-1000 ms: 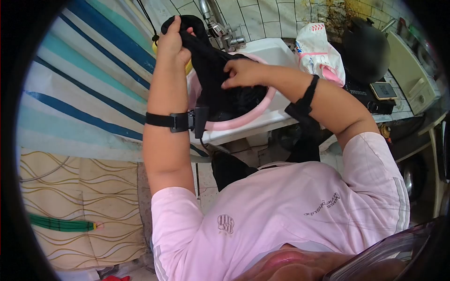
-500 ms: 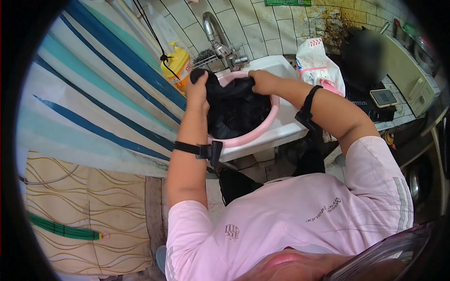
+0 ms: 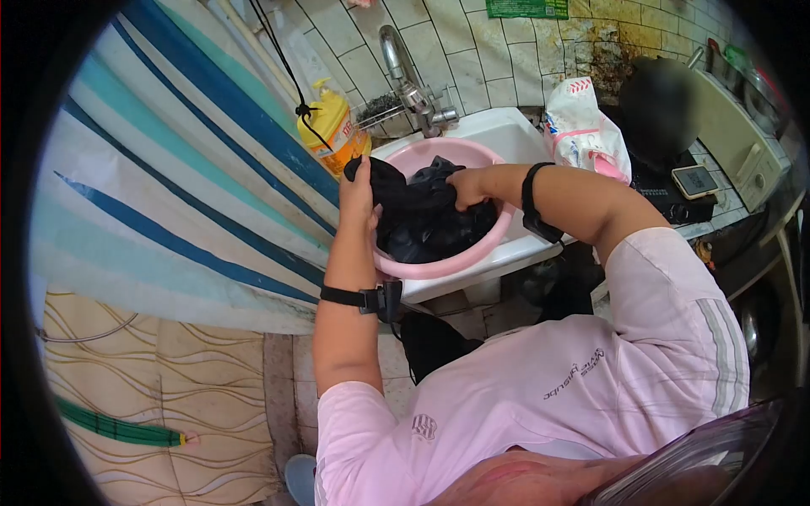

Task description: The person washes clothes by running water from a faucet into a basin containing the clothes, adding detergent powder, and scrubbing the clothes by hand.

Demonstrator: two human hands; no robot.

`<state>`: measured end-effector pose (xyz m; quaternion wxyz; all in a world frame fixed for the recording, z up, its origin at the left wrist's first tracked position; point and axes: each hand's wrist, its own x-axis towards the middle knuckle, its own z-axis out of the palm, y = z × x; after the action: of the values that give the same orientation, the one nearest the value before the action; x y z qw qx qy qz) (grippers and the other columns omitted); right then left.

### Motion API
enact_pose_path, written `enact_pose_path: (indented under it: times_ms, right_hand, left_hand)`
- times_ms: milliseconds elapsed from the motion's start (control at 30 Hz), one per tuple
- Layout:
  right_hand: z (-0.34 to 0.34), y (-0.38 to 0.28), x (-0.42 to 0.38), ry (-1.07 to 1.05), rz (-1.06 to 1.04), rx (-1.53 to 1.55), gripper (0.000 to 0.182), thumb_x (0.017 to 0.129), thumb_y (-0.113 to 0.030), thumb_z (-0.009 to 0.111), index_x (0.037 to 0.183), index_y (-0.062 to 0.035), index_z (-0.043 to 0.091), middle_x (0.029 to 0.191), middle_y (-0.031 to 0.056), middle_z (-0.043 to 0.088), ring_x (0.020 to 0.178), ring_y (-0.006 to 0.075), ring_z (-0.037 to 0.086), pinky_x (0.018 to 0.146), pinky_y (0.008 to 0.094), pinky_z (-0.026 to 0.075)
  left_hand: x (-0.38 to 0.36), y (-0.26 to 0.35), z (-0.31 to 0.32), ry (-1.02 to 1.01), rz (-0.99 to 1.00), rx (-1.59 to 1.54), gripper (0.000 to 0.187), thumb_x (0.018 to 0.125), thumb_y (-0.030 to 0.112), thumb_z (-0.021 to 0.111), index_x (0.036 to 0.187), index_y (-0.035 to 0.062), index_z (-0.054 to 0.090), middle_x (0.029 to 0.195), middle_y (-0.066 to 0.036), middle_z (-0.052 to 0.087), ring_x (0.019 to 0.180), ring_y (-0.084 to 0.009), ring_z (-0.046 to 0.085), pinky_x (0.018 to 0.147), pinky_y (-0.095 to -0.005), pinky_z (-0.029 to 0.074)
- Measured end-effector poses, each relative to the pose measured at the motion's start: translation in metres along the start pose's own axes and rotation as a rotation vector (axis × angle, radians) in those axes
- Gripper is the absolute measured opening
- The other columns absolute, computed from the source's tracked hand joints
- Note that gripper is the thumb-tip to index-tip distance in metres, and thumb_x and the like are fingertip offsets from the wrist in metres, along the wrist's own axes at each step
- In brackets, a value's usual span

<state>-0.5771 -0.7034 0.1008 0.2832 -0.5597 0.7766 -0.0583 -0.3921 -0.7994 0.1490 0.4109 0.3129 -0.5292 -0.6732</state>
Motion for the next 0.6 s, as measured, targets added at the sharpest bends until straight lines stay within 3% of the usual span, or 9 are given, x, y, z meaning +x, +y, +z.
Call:
enact_pose_path:
  times_ms: [100, 167, 233, 300, 333, 400, 433, 467, 600]
  right_hand:
    - [0.012, 0.003, 0.01, 0.006, -0.184, 0.078, 0.072, 0.066, -0.01, 0.066, 0.134, -0.0063, 0.043, 0.109, 0.0173, 0.06, 0.089, 0.0292, 0.063, 0.063, 0.0366, 0.055]
    - [0.009, -0.013, -0.007, -0.046, -0.199, 0.154, 0.07, 0.066, -0.012, 0.066, 0.132, -0.0057, 0.044, 0.109, 0.0178, 0.061, 0.091, 0.0297, 0.063, 0.065, 0.0376, 0.054]
    - [0.001, -0.02, -0.016, -0.101, -0.217, 0.226, 0.068, 0.067, -0.014, 0.066, 0.131, -0.005, 0.046, 0.109, 0.0183, 0.061, 0.092, 0.0302, 0.063, 0.068, 0.0387, 0.054]
    - [-0.003, -0.02, -0.013, 0.046, -0.162, -0.056, 0.064, 0.068, -0.016, 0.065, 0.128, -0.0056, 0.048, 0.111, 0.0203, 0.061, 0.097, 0.0333, 0.062, 0.076, 0.0399, 0.052]
    - [-0.01, -0.012, -0.001, 0.158, -0.288, -0.292, 0.061, 0.068, -0.018, 0.065, 0.126, -0.0065, 0.049, 0.117, 0.0238, 0.057, 0.102, 0.0374, 0.059, 0.083, 0.0414, 0.049]
    - [-0.025, 0.001, 0.006, 0.138, -0.178, -0.304, 0.057, 0.069, -0.016, 0.064, 0.124, -0.0075, 0.051, 0.118, 0.0249, 0.056, 0.105, 0.0378, 0.057, 0.088, 0.0414, 0.047]
    - [-0.03, 0.009, 0.001, 0.314, -0.089, -0.272, 0.052, 0.071, -0.015, 0.062, 0.122, -0.0072, 0.053, 0.115, 0.0226, 0.059, 0.105, 0.0357, 0.058, 0.089, 0.0405, 0.047]
    - [-0.033, 0.014, -0.003, 0.491, 0.002, -0.239, 0.049, 0.072, -0.014, 0.06, 0.12, -0.0069, 0.056, 0.112, 0.0203, 0.061, 0.106, 0.0335, 0.058, 0.089, 0.0397, 0.047]
    - [-0.023, 0.018, -0.005, 0.483, -0.177, -0.286, 0.039, 0.074, -0.013, 0.059, 0.113, -0.0059, 0.062, 0.107, 0.0193, 0.064, 0.104, 0.032, 0.06, 0.089, 0.0404, 0.047]
  left_hand:
    - [0.008, -0.001, -0.002, 0.051, 0.066, -0.089, 0.032, 0.087, 0.028, 0.062, 0.108, 0.0048, 0.051, 0.088, -0.006, 0.059, 0.072, -0.0166, 0.062, 0.055, -0.0331, 0.052]
    - [0.023, -0.004, -0.008, -0.076, 0.219, -0.203, 0.035, 0.085, 0.025, 0.065, 0.109, 0.0042, 0.049, 0.09, -0.007, 0.058, 0.072, -0.0186, 0.061, 0.056, -0.0344, 0.053]
    - [0.013, 0.005, 0.002, -0.04, 0.228, -0.116, 0.035, 0.084, 0.022, 0.066, 0.109, 0.0039, 0.048, 0.092, -0.008, 0.057, 0.072, -0.0193, 0.061, 0.056, -0.0344, 0.053]
    - [0.026, -0.005, -0.005, -0.018, 0.242, 0.138, 0.036, 0.083, 0.024, 0.064, 0.109, 0.0049, 0.048, 0.097, -0.008, 0.057, 0.079, -0.0207, 0.061, 0.066, -0.0381, 0.053]
    - [0.032, -0.017, -0.011, -0.016, 0.239, 0.143, 0.036, 0.083, 0.024, 0.064, 0.109, 0.0049, 0.048, 0.097, -0.008, 0.057, 0.079, -0.0207, 0.061, 0.066, -0.0381, 0.053]
    - [0.041, -0.033, -0.02, -0.121, -0.21, -0.013, 0.039, 0.081, 0.031, 0.06, 0.109, 0.0059, 0.05, 0.1, -0.009, 0.058, 0.089, -0.0219, 0.059, 0.079, -0.0401, 0.049]
    - [0.019, -0.021, -0.007, -0.197, -0.278, 0.032, 0.045, 0.079, 0.036, 0.057, 0.112, 0.0064, 0.048, 0.105, -0.011, 0.058, 0.095, -0.0233, 0.057, 0.086, -0.0392, 0.045]
    - [0.034, -0.04, -0.015, -0.226, -0.264, 0.097, 0.048, 0.08, 0.034, 0.057, 0.116, 0.0033, 0.046, 0.105, -0.013, 0.058, 0.095, -0.0247, 0.058, 0.087, -0.037, 0.046]
    - [0.014, -0.041, 0.012, -0.359, -0.261, 0.55, 0.056, 0.081, 0.032, 0.065, 0.121, -0.0018, 0.047, 0.107, -0.015, 0.06, 0.099, -0.0234, 0.058, 0.086, -0.0362, 0.047]
